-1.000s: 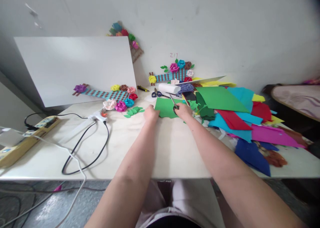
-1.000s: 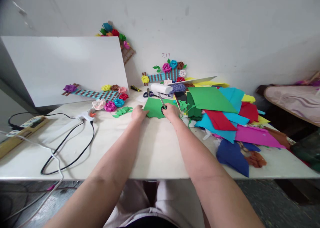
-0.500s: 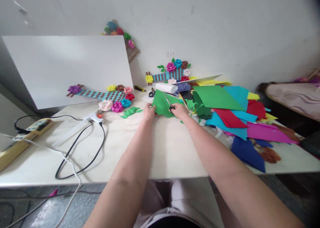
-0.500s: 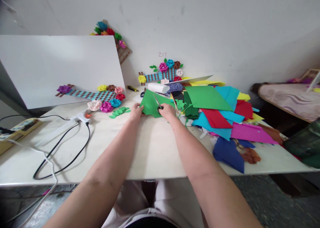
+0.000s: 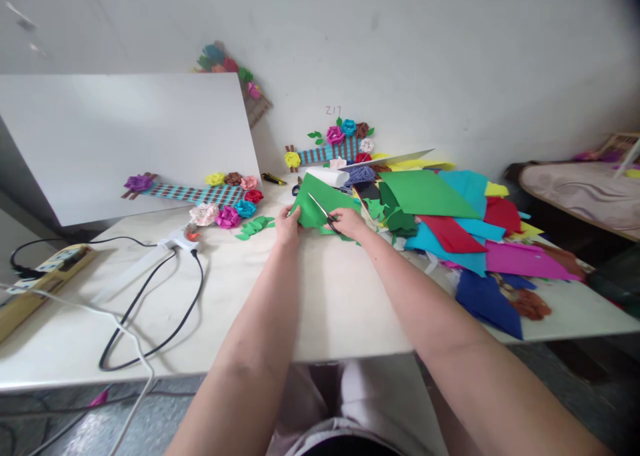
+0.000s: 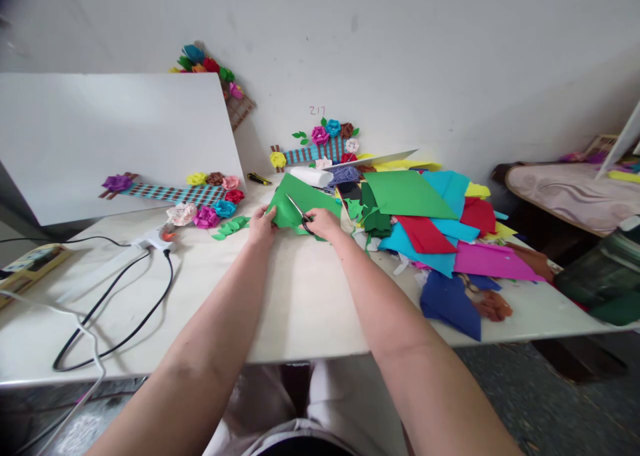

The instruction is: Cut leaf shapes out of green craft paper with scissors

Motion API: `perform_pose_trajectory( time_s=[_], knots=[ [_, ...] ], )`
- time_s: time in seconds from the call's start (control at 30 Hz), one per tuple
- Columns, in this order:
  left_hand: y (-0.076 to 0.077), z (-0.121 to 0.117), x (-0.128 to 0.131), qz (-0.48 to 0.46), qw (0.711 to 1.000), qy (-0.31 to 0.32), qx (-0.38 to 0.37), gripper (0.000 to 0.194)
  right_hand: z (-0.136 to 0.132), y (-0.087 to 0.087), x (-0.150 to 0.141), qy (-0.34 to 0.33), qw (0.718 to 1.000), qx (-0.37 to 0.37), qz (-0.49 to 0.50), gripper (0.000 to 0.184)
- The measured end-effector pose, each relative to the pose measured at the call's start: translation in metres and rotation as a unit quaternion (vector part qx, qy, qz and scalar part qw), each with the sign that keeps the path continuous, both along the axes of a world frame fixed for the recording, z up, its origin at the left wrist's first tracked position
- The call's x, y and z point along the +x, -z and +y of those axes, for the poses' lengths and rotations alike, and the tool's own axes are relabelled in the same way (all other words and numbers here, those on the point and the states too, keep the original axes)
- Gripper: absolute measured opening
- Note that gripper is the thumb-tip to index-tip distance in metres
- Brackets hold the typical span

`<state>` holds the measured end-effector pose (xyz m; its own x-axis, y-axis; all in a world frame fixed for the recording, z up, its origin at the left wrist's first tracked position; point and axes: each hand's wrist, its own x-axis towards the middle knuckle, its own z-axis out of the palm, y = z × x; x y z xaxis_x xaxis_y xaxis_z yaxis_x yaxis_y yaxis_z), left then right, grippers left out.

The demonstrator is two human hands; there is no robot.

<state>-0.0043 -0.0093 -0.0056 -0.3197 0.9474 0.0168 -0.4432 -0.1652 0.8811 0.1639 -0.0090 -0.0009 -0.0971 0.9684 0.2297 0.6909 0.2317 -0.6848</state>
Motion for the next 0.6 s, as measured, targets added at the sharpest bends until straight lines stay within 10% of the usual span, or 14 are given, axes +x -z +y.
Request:
perform_pose_trajectory(
  time_s=[0.27, 0.6],
  knots=[
    [0.000, 0.002, 0.000, -0.044, 0.999, -0.019, -0.003, 0.022, 0.006, 0.003, -0.010, -0.104, 0.986, 0.018, 0.129, 0.034],
    [-0.005, -0.006, -0.005, 0.013, 0.995, 0.100, -0.011, 0.041, 0.004, -0.007, -0.014, -0.029, 0.976, 0.080, 0.198, 0.037]
  ],
)
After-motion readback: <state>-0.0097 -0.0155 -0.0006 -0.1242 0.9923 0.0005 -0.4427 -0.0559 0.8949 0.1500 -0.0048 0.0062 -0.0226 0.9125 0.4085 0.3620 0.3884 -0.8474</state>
